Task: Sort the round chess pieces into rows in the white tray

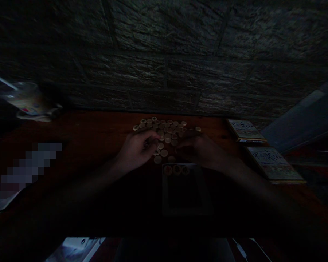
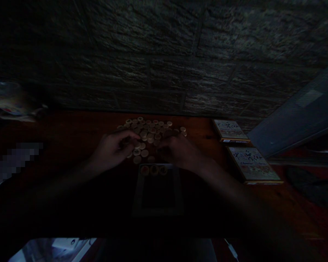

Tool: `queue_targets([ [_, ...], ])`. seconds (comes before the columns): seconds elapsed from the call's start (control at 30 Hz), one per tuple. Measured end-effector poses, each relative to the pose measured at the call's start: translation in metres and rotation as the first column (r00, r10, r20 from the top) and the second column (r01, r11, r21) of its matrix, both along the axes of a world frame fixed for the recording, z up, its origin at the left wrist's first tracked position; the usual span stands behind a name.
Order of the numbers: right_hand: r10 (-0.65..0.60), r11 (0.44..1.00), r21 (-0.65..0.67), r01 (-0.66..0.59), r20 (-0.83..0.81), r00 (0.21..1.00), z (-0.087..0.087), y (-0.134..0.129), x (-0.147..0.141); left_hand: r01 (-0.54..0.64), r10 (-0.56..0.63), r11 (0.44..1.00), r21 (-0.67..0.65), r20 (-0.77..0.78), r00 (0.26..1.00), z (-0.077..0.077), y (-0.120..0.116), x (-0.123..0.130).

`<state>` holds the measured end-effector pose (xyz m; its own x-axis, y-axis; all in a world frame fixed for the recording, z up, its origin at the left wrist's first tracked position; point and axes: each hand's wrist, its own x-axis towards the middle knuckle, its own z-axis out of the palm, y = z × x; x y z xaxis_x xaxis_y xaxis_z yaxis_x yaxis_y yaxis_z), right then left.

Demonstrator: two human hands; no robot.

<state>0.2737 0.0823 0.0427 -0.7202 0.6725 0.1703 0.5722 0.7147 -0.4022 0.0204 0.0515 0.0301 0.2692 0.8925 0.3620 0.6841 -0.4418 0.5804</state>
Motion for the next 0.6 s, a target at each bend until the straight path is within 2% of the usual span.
queue_targets([
  [0.17, -0.051, 0.997, 0.049, 0.056, -0.099, 0.994, -0.005, -0.002, 0.015, -0.008, 0.008, 1.000, 0.003, -0.038, 0.999, -0.001, -0.001, -0.001],
  [0.6, 0.010, 0.989, -0.144, -0.023, -0.086, 0.996, -0.009, 0.003, 0.008, -0.038, 0.038, 0.999, 0.008, -0.049, 0.998, 0.002, -0.005, 0.009],
])
